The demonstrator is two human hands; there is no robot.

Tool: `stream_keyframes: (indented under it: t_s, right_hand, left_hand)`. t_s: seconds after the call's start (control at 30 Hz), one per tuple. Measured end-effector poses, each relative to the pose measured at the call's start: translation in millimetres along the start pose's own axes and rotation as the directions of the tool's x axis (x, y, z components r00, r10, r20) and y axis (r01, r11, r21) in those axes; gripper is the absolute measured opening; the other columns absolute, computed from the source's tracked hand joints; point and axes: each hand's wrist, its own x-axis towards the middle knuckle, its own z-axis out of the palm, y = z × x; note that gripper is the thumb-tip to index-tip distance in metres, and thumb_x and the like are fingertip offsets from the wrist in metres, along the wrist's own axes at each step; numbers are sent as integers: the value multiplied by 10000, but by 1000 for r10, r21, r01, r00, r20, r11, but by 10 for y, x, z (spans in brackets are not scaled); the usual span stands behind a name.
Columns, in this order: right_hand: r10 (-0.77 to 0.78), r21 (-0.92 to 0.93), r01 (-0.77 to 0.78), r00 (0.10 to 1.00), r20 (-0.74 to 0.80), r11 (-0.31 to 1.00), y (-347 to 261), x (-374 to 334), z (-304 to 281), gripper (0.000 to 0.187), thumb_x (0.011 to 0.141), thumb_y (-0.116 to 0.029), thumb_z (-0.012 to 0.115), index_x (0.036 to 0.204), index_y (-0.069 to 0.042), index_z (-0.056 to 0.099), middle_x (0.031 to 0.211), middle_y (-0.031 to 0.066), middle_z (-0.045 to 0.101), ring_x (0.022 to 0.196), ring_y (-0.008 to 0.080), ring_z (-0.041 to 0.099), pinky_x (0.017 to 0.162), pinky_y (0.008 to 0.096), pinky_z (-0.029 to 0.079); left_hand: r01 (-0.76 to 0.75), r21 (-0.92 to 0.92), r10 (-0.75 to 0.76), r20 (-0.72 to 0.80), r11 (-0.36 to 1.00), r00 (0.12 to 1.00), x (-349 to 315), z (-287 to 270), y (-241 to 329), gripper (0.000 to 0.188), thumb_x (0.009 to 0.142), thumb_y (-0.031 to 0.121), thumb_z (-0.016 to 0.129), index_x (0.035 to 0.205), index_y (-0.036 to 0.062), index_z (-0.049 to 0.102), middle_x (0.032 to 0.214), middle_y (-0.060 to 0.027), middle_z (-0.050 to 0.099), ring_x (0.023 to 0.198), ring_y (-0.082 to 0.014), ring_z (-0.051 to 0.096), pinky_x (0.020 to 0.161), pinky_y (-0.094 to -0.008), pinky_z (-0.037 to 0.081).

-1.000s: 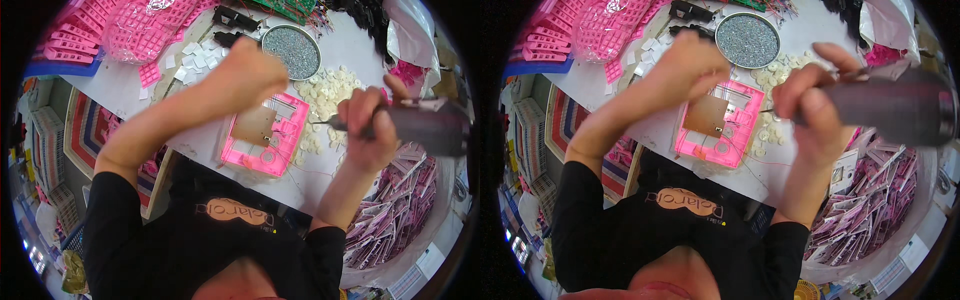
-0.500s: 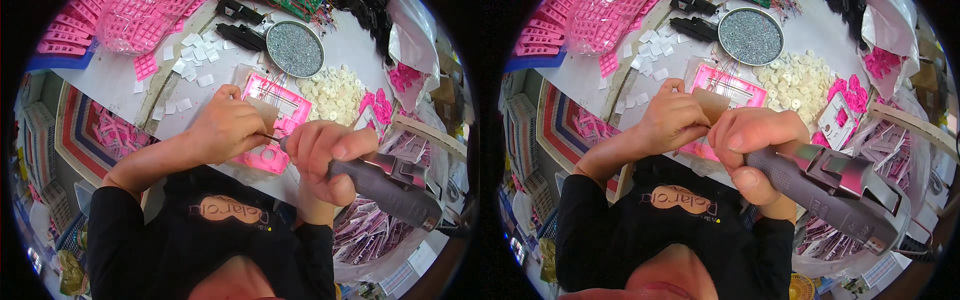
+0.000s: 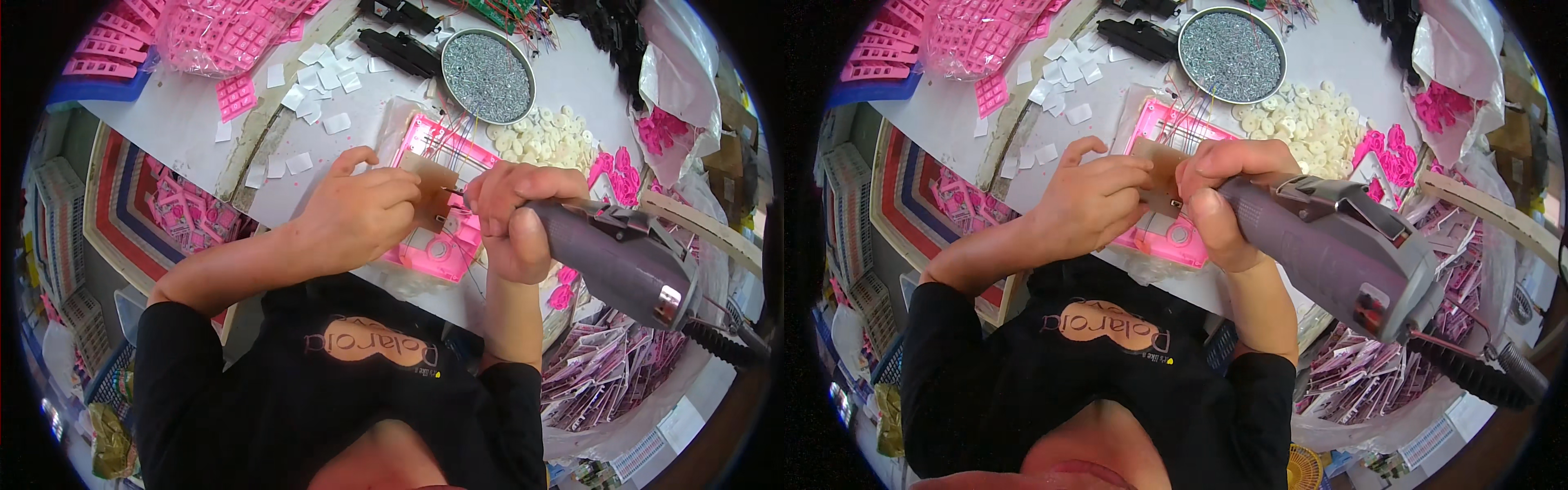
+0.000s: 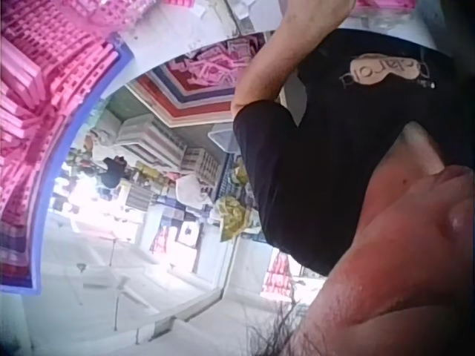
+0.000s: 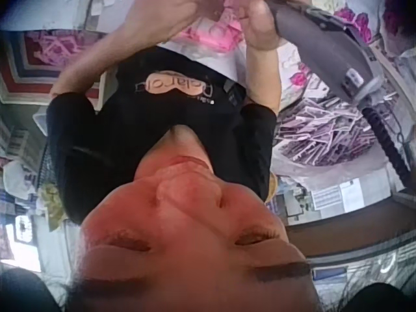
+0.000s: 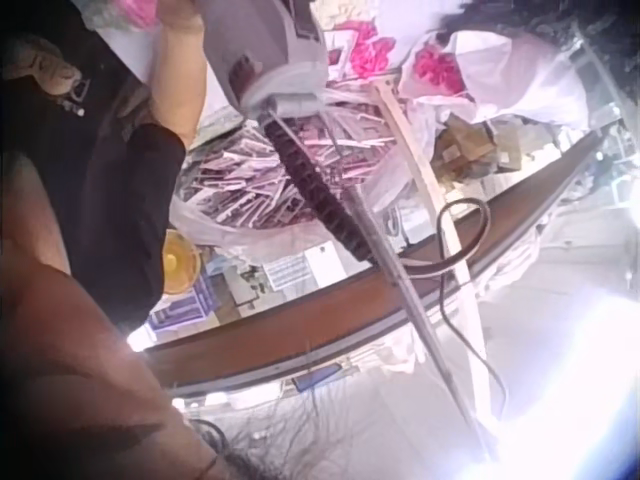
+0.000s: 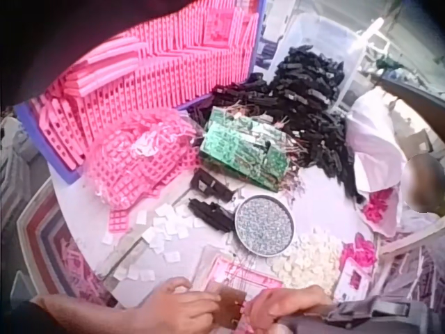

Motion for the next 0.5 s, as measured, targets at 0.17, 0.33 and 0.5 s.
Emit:
stream_keyframes:
  t_s: [0.17, 0.33, 0.5]
  right_hand:
    - [34, -99, -33, 999, 16, 995, 74, -52, 23, 226, 928, -140, 657, 992, -57, 457, 676, 42, 488, 555, 139, 458, 524, 313, 414]
    - [40, -162, -14, 987, 156, 987, 135, -15, -83, 270, 936, -194, 682, 1039, -56, 474, 650, 33, 485, 545, 144, 451, 504, 316, 406]
    - [-33, 193, 4, 989, 143, 981, -183, 124, 9, 345, 927, -284, 706, 1105, -56, 518, 624, 6, 514, 543, 144, 470, 519, 320, 422]
  left_hand:
    - [64, 1, -64, -22, 998, 998, -12, 54, 44, 151, 808, 164, 762, 828, 118, 619, 1080, 2, 676, 1126, -140, 644, 870, -428, 344]
    - [121, -55, -124, -40, 991, 992, -12, 36, 68, 135, 812, 151, 732, 906, 118, 641, 1086, 2, 682, 1041, -124, 654, 896, -437, 360]
    - [142, -107, -149, -60, 984, 987, -8, 18, 58, 180, 838, 136, 759, 993, 144, 668, 1119, 6, 716, 1074, -141, 673, 977, -469, 298]
